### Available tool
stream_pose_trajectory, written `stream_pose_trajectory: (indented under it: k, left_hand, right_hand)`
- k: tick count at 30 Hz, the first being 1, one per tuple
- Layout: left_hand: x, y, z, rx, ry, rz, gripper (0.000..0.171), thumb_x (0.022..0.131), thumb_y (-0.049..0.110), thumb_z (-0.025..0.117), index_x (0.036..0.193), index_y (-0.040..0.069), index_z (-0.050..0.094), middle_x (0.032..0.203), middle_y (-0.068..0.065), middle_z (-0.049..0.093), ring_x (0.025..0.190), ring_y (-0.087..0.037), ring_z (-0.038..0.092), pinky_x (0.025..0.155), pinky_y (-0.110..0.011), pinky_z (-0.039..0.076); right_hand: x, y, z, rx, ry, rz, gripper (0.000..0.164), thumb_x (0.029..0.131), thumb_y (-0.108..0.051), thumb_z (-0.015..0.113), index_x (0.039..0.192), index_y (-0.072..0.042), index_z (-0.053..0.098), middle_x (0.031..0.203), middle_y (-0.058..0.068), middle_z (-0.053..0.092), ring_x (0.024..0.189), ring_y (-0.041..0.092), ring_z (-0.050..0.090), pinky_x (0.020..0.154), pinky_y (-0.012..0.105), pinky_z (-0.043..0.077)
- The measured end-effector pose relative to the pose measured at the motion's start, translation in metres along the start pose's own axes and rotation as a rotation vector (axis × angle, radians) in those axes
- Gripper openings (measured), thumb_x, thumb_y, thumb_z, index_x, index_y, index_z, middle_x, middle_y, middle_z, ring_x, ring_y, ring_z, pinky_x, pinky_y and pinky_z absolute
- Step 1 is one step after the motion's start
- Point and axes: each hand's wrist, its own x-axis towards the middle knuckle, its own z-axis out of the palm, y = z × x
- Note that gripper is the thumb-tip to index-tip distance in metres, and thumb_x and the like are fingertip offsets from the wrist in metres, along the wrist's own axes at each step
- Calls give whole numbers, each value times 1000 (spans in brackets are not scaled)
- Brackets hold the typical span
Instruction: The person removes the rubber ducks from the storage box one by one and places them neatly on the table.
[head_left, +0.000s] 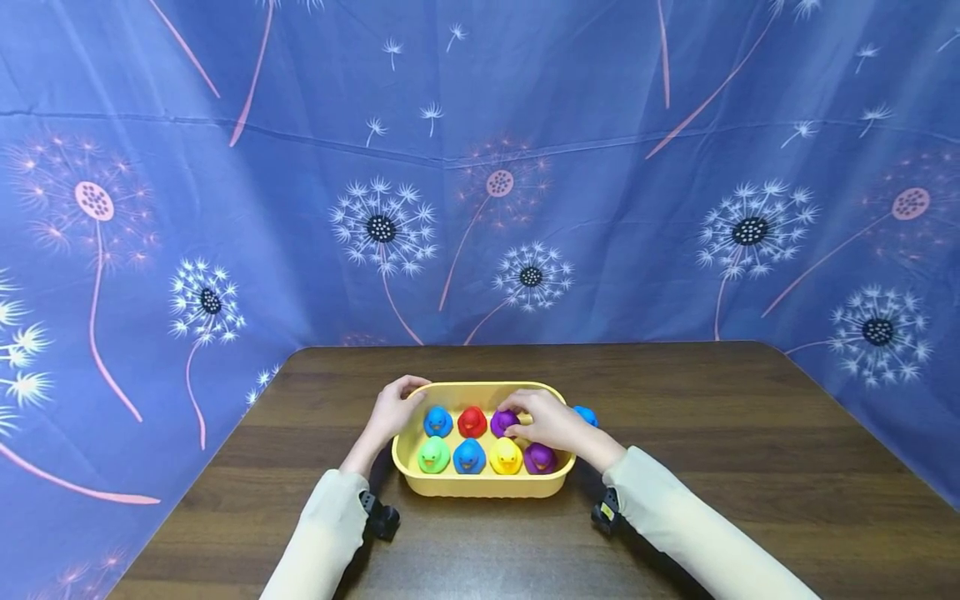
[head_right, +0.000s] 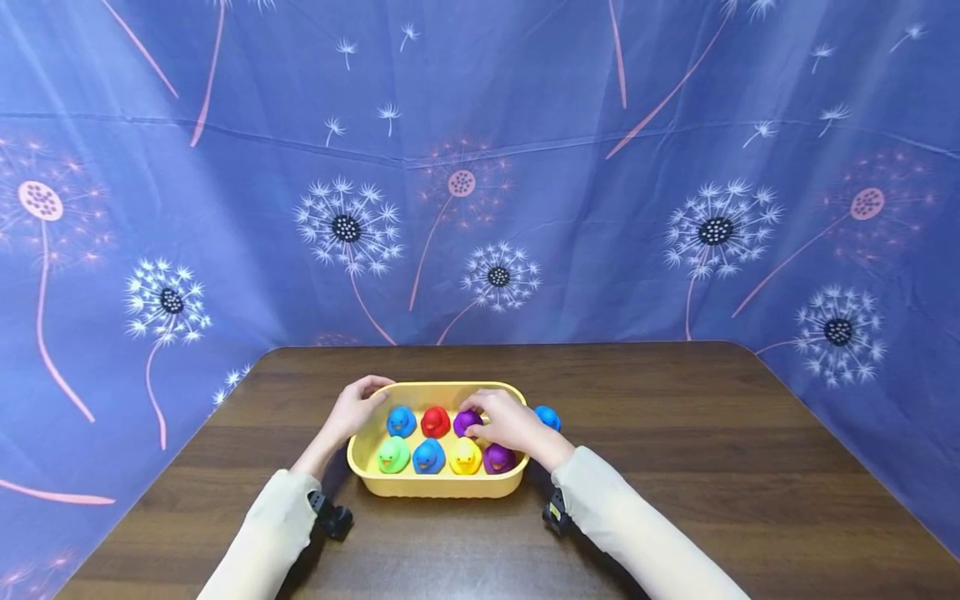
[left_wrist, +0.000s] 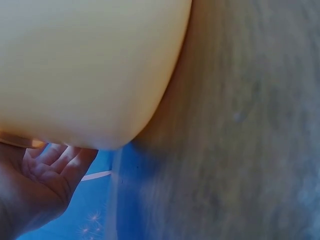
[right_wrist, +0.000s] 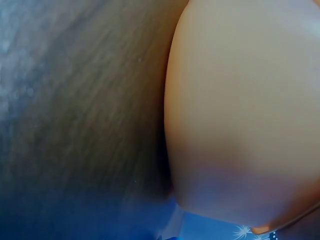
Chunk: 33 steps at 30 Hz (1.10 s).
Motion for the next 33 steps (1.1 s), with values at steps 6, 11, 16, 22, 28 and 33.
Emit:
stream_pose_trajectory:
  k: [6,11,16,22,28,33]
  left_hand:
    - [-1,-2,0,-5,-4,-6,18,89,8,61,104,2,66,96,-14,69,87,-22,61,74,-27,45]
    - [-1,-3,-1,-7,-5,-10,18,89,8,60,104,2,66,97,-14,69,88,-22,61,75,-28,45]
    - [0,-3,-1,-14,-10,-9,18,89,8,60,105,3,66,96,-14,69,88,-22,61,74,-27,45]
    - [-3,-4,-4,-65,6,99,15,88,11,61,99,4,68,87,-10,69,79,-16,61,68,-25,45]
    - [0,-3,0,-20,6,14,17,88,7,60,103,2,67,92,-15,69,80,-16,61,68,-24,45]
    - [0,0,1,-6,10,-10,17,88,6,60,103,1,67,93,-15,69,78,-15,59,68,-24,44]
  right_hand:
    - [-2,-3,-1,-2,-4,13,30,80,-14,74,107,-5,66,104,8,67,94,21,62,84,35,51]
    - [-3,-6,-2,-11,-8,9,33,79,-15,75,109,-4,66,106,9,67,97,23,62,86,36,51]
    - [-3,-6,-4,-31,-19,26,37,77,-17,76,110,-4,66,108,9,67,100,24,61,88,38,50]
    - [-3,-6,-4,-25,7,12,33,79,-16,75,108,-4,67,105,9,67,97,22,62,85,36,51]
    - [-4,-3,-3,-16,42,-1,32,79,-17,75,108,-5,67,104,7,67,95,20,62,83,34,51]
    - [-5,-1,-2,-5,64,5,34,79,-19,75,110,-6,67,105,6,67,96,20,62,85,34,50]
